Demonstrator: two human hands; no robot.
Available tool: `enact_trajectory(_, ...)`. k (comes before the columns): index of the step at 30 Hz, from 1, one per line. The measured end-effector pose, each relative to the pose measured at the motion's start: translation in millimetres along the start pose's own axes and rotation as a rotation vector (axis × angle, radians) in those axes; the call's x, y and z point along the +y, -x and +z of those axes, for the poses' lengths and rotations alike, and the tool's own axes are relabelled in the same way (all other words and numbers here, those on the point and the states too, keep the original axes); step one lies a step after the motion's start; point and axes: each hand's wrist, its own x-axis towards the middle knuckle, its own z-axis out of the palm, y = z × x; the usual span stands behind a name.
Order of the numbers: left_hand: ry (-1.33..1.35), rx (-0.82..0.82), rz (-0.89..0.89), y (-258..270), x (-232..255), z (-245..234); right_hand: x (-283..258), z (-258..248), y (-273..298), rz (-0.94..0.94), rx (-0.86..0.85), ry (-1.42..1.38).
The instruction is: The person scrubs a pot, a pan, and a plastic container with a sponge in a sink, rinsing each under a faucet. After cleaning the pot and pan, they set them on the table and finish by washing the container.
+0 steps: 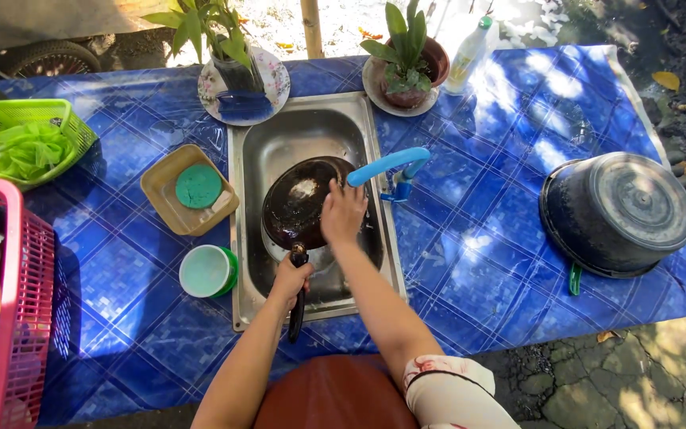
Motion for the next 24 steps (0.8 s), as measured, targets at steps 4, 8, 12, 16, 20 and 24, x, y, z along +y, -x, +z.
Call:
enact_trajectory(4,-0.037,0.003,-0.048,-6,-13,-8,63,54,-59,0.168,-0.354,-0.040)
enact_trajectory(8,0.015,-0.009,-0.037,-16,-16,-13,20,29,-9,0.091,-0.052,-0.036)
enact_trajectory(12,-0.050,-0.001,-0.086,-18,-4,-7,-6,-3,26,-0.113,0.090,0.022)
enact_trajectory(16,0.030,-0.054,-0.079,-12,-6,-11,57,41,-30,-0.140,0.039,-0.193)
enact_trajectory(20,0.087,-0.076,-0.099,-10,-18,-27,118,70,-51,0.528,-0.238,-0.844)
enact_trajectory(24,0.121,-0.047,-0.137,-14,-33,-38,179,110,29,0.292,-0.638,0.011)
